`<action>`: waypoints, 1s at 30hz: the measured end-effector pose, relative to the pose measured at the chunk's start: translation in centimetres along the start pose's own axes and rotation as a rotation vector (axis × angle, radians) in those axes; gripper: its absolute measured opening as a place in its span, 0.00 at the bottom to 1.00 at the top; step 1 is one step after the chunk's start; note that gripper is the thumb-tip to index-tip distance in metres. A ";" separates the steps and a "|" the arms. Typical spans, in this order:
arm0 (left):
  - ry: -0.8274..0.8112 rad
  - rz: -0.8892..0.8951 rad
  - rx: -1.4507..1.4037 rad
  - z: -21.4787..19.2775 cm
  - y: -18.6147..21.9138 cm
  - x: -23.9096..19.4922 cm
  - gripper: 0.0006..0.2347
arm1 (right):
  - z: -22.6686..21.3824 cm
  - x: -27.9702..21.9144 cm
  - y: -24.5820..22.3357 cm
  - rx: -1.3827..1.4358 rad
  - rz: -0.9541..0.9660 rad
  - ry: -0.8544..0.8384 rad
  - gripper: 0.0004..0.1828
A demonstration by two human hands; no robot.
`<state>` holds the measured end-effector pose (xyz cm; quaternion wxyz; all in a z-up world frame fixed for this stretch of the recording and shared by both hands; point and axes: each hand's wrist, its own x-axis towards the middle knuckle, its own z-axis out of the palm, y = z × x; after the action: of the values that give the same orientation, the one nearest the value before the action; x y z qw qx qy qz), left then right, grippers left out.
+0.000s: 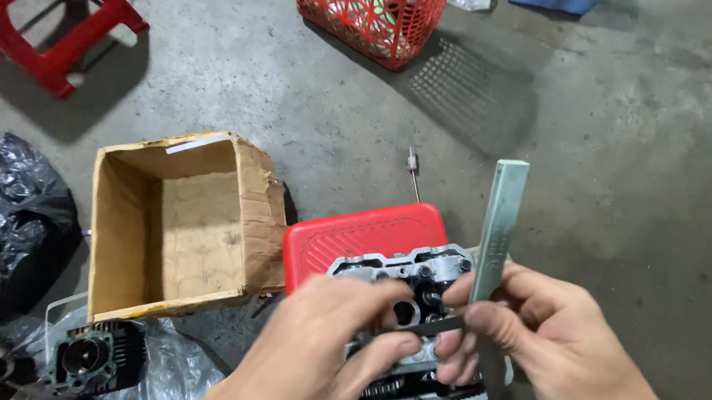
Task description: Measuring valve clearances on a motorcycle cylinder head using a feeler gauge
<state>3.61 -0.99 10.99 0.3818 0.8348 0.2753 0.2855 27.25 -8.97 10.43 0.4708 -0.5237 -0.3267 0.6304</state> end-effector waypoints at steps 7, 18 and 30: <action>-0.160 -0.100 -0.252 0.9 1.9 -0.3 0.04 | 0.4 -2.3 -1.6 -0.320 0.113 0.019 0.07; -0.471 -0.510 -0.537 0.1 2.0 -0.4 0.11 | -1.2 -5.5 0.2 0.184 -0.249 -0.250 0.31; -0.648 -0.671 -1.018 0.7 6.6 1.0 0.12 | -7.6 -7.6 16.3 0.834 -0.336 -0.209 0.23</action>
<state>6.36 -4.32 16.12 0.8569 0.4646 0.2226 -0.0184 30.57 -22.28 -3.51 0.7014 -0.1630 -0.1714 0.6724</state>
